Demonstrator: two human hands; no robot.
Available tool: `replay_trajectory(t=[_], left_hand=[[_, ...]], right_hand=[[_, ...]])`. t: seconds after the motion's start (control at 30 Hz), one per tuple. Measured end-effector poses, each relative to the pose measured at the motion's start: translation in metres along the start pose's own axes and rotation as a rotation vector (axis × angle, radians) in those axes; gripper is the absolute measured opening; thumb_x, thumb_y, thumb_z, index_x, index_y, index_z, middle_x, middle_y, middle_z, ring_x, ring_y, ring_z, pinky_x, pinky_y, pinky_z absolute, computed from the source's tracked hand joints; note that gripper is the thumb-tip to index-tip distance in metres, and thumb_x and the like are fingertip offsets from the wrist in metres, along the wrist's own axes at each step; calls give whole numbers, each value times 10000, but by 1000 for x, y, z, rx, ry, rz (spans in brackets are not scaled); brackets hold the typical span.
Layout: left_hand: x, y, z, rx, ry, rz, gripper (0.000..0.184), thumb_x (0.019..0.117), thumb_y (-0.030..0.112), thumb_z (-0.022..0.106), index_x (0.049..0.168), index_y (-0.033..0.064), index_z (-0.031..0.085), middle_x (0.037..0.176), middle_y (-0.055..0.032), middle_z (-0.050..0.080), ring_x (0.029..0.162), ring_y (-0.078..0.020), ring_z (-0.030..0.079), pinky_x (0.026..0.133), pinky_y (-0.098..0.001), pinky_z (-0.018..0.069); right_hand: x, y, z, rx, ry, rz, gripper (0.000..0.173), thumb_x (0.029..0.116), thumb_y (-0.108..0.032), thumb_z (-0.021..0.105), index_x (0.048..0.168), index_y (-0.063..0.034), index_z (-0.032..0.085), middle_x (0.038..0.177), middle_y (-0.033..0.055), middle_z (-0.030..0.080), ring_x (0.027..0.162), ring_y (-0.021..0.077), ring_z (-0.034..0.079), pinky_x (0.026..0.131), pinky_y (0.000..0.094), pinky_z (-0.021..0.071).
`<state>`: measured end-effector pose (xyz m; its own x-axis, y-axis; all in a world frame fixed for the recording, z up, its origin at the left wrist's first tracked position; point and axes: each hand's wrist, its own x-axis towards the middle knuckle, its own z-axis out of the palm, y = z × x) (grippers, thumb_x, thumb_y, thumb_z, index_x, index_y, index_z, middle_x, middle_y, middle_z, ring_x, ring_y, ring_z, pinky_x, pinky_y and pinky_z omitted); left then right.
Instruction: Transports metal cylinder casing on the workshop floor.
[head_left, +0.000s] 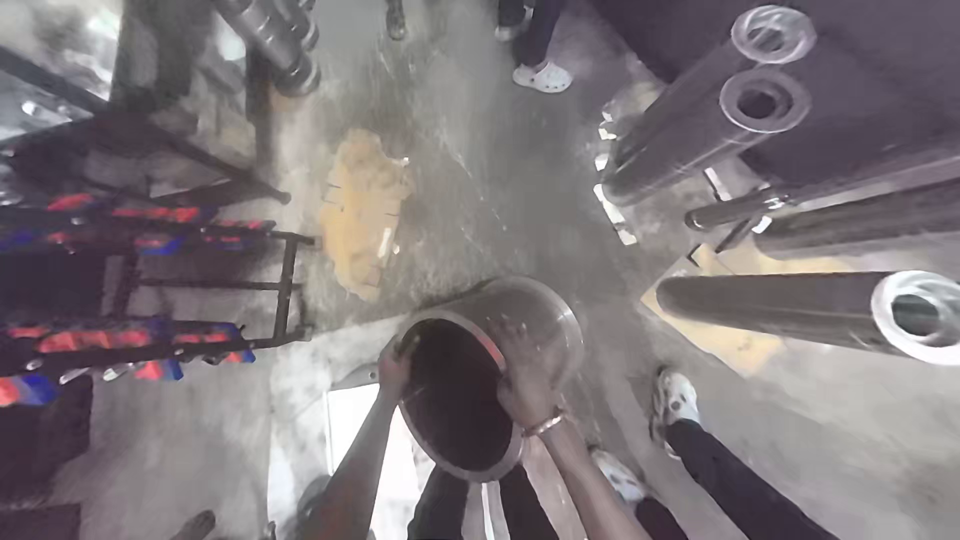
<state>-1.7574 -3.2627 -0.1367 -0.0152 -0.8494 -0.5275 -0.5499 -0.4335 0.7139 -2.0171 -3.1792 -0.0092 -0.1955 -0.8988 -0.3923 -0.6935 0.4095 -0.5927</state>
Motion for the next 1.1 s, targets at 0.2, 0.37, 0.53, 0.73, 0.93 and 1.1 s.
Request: replay_trajectory(t=[0.2,0.37,0.53,0.73,0.93,1.1], left_hand=[[-10,10,9,-39,79,-129,382,958,344,735,1116,-2,705,980,-148,735,909,-241,716,881,-488,582],[-13,23,22,180,153,-150,498,968,456,693,1215,24,682,1048,-171,741,1013,-308,718,951,-556,553],[-20,45,38,174,260,-291,510,971,454,690,1136,-29,688,984,-227,710,969,-378,688,912,-596,526],[-23,79,58,148,320,-426,517,982,452,675,1215,-9,677,1099,-247,709,1074,-408,675,953,-621,516],[-25,105,68,113,353,-549,497,992,413,670,1249,-12,656,1190,-269,680,1158,-425,642,989,-615,503],[-32,49,82,-163,406,-565,445,968,364,684,1228,5,643,1146,-226,679,1041,-359,670,868,-577,557]], right_hand=[[50,-13,-37,-19,-138,33,766,848,-144,691,1568,-223,439,1683,131,276,1558,386,222,1206,645,273],[-16,9,-4,265,354,138,942,811,-408,804,1568,-32,389,1636,202,346,1527,370,308,1244,536,303],[7,15,9,316,507,151,837,703,-62,668,1517,-30,478,1600,203,405,1501,380,352,1206,586,327],[65,10,-55,164,287,131,910,648,58,698,1519,-127,509,1577,147,462,1490,366,382,1214,595,319],[119,-17,-99,-24,-49,232,900,793,-96,746,1598,-270,383,1650,129,352,1529,329,321,1226,549,297],[136,-32,-89,-124,-195,170,806,830,-262,742,1572,-217,430,1646,125,357,1538,327,293,1231,565,279]])
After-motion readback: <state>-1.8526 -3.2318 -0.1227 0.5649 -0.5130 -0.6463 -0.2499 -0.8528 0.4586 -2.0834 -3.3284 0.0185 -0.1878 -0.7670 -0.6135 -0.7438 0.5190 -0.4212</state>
